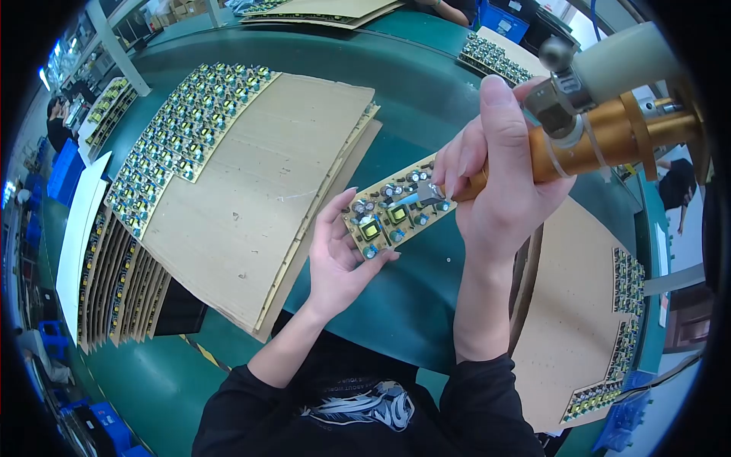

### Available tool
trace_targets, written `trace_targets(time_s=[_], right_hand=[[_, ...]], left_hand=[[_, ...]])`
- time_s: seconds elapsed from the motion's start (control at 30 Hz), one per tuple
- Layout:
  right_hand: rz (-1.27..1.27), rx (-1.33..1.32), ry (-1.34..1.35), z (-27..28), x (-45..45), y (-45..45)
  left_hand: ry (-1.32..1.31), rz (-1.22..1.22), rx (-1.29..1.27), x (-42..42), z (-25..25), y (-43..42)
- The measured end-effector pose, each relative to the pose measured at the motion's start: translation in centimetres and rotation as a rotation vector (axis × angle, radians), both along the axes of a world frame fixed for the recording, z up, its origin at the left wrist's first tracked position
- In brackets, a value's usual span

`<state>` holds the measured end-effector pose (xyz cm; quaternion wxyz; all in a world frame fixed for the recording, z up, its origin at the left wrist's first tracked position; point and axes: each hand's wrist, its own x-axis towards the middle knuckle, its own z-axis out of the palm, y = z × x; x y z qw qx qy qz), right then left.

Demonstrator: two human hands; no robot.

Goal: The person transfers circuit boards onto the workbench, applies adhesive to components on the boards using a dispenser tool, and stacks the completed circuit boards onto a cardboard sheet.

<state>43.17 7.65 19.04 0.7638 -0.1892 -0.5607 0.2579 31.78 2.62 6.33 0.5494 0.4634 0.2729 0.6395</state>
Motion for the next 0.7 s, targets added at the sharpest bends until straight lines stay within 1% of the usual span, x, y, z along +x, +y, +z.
trace_targets(time_s=[0.27,0.37,0.5,0.63,0.7], right_hand=[[-0.026,0.018,0.003,0.0,-0.2,0.0],[-0.037,-0.114,-0.016,1.1,-0.5,-1.1],[-0.017,-0.019,0.003,0.2,0.0,0.1],[-0.066,-0.047,0.073,0.3,0.0,0.2],[-0.062,-0.049,0.067,0.2,0.3,0.4]], left_hand=[[0.014,0.007,-0.003,-0.1,-0.1,0.0],[0.014,0.001,-0.006,-0.2,-0.2,0.0],[0.014,0.007,-0.005,-0.3,-0.5,-0.1],[0.026,0.016,-0.011,-0.9,-0.8,-0.2],[0.016,0.02,-0.027,-1.1,-1.0,-0.3]])
